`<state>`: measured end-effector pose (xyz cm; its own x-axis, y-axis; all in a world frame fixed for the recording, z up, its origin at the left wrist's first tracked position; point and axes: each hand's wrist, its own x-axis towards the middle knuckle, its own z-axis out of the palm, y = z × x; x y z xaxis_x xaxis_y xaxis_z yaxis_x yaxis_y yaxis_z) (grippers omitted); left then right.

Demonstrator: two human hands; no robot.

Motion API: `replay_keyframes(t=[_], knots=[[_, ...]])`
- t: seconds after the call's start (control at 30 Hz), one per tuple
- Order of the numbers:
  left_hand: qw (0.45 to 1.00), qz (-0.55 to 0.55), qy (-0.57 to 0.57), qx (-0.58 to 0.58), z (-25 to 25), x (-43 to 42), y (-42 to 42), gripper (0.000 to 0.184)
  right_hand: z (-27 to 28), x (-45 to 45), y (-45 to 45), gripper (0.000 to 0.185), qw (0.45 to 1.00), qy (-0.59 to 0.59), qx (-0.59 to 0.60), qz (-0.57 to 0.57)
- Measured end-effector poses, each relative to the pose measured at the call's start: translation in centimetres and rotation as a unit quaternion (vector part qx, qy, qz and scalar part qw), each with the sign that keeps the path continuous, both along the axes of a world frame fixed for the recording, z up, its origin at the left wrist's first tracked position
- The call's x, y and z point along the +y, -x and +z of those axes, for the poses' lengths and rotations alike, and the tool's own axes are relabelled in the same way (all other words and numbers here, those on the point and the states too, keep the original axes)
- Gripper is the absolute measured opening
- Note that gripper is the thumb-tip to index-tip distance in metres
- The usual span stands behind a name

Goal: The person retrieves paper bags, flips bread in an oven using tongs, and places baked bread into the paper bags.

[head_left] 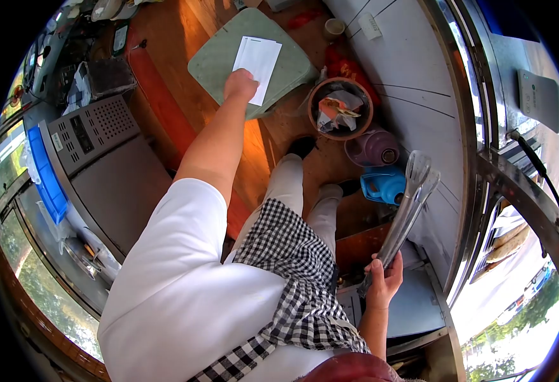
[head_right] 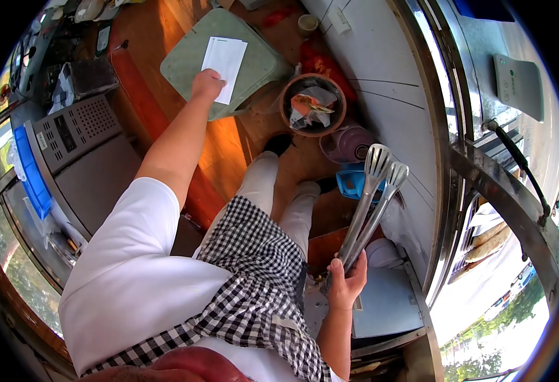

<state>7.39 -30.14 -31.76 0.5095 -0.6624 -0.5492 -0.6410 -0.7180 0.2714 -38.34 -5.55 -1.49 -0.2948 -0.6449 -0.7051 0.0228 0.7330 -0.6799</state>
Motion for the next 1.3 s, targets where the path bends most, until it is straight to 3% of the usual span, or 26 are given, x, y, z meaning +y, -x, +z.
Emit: replay_keyframes(t=[0.23, 0.43, 0.53, 0.67, 0.73, 0.83, 0.93, 1.1, 1.3], knots=[[1.000, -0.030, 0.000, -0.008, 0.9, 0.1, 0.1, 0.024, 0.0, -0.4, 0.0, 0.059, 1.000, 0.005, -0.003, 0.006], [0.992, -0.071, -0.021, -0.105, 2.3, -0.2, 1.4, 0.023, -0.2, -0.4, 0.3, 0.060, 1.000, 0.003, -0.011, 0.002], [0.987, -0.101, 0.059, -0.108, 1.3, 0.7, 0.8, 0.028, -0.2, -0.4, 0.3, 0.060, 1.000, 0.002, -0.018, -0.002], [0.984, -0.097, 0.147, -0.027, 1.2, 1.8, -0.7, 0.024, 0.3, -0.7, 0.3, 0.059, 1.000, 0.008, -0.006, 0.003], [0.988, -0.055, 0.132, 0.050, 3.1, 1.8, -1.2, 0.024, 0.4, -0.9, 0.4, 0.055, 1.000, 0.019, 0.004, 0.014], [0.962, 0.147, 0.120, 0.196, 9.5, 1.6, 1.0, 0.023, 1.0, -1.1, 0.6, 0.055, 0.999, 0.035, 0.001, 0.015], [0.926, 0.163, 0.189, 0.282, 12.4, 2.4, 1.7, 0.023, 1.6, -1.2, 0.9, 0.057, 0.999, 0.050, -0.012, 0.011], [0.957, 0.013, 0.253, 0.141, 18.9, 3.1, 4.3, 0.017, 3.4, -1.3, 1.6, 0.060, 0.996, 0.076, -0.042, 0.015], [0.917, -0.079, 0.380, 0.090, 25.8, 2.6, 8.4, 0.011, 7.3, -1.2, 3.0, 0.054, 0.989, 0.062, -0.110, 0.076]])
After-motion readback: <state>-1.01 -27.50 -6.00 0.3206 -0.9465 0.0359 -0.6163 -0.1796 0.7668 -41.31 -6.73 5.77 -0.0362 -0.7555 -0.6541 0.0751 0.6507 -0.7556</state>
